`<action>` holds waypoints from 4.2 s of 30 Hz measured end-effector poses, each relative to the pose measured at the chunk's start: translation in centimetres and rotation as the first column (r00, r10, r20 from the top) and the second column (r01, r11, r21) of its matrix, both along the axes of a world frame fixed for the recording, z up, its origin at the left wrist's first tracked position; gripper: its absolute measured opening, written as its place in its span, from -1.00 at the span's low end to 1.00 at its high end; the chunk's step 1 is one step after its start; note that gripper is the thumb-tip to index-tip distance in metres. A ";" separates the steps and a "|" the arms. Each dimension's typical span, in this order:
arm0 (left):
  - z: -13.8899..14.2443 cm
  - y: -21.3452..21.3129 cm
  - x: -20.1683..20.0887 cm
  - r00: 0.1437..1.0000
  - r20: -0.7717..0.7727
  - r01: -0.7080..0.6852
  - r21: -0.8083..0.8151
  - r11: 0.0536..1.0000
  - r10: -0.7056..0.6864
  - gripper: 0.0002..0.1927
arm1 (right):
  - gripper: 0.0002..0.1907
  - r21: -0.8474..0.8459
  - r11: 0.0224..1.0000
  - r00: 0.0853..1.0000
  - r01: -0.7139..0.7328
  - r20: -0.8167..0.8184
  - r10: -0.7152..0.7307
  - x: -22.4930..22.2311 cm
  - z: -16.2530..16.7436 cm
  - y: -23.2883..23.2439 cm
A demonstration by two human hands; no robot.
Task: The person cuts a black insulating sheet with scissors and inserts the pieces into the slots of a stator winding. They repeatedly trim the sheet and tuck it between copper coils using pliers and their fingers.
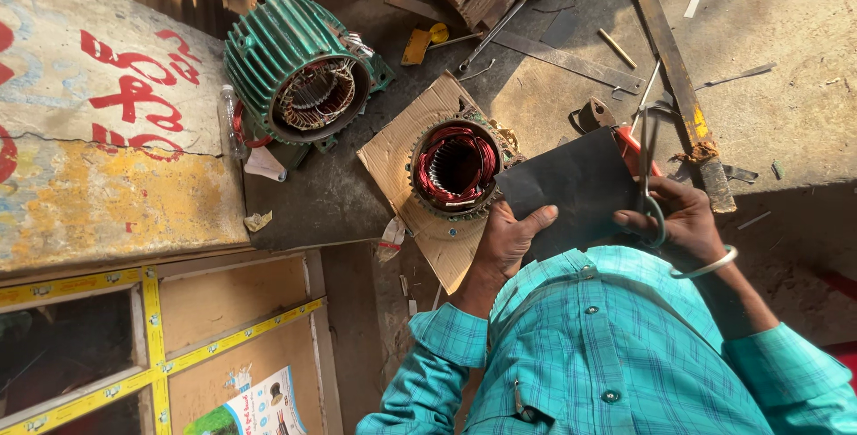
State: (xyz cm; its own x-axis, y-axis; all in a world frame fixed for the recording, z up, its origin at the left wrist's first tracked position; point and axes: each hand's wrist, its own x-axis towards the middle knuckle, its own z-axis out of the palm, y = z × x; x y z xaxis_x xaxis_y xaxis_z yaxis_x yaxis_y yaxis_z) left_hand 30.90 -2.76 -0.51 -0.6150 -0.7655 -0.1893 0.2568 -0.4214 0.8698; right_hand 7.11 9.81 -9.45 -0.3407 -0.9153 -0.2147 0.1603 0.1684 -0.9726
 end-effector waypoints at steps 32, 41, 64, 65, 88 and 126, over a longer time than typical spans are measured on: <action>1.9 -3.0 2.0 0.959 0.177 0.236 -0.053 0.970 -0.223 -0.63 | -0.62 -0.155 0.982 0.994 0.107 -0.009 -0.110 -2.3 6.8 -1.6; 0.8 -2.5 2.0 0.951 0.237 0.207 -0.004 0.978 -0.200 -0.65 | -0.62 -0.165 0.982 0.994 0.091 -0.044 -0.099 -2.4 6.7 -1.8; 4.1 1.4 -3.1 0.834 0.254 0.224 -0.967 0.119 0.490 -0.88 | -0.48 -0.259 0.953 0.978 0.155 0.179 -0.110 2.9 8.5 -3.0; 4.6 1.6 -3.2 0.836 0.273 0.257 -0.961 0.100 0.476 -0.90 | -0.51 -0.235 0.956 0.966 0.175 0.229 -0.120 3.3 8.7 -3.3; 6.2 -1.5 -1.1 0.938 0.338 0.106 -0.484 0.869 0.074 -0.60 | -0.45 -0.246 0.967 0.995 -0.071 0.057 0.088 -2.0 6.8 -2.2; 5.7 -2.7 -0.1 0.906 0.306 -0.096 -0.525 0.846 0.292 -0.65 | -0.56 -0.187 0.965 0.970 -0.182 -0.196 0.145 3.3 5.5 -0.2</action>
State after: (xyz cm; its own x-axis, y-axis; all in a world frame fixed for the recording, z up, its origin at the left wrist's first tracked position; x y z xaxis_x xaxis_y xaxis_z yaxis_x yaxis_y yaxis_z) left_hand 30.84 -5.49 5.23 -0.4060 -0.9117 0.0633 -0.0851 0.1066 0.9907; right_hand 10.42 9.57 -3.97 -0.1982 -0.9797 0.0316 -0.0327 -0.0257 -0.9991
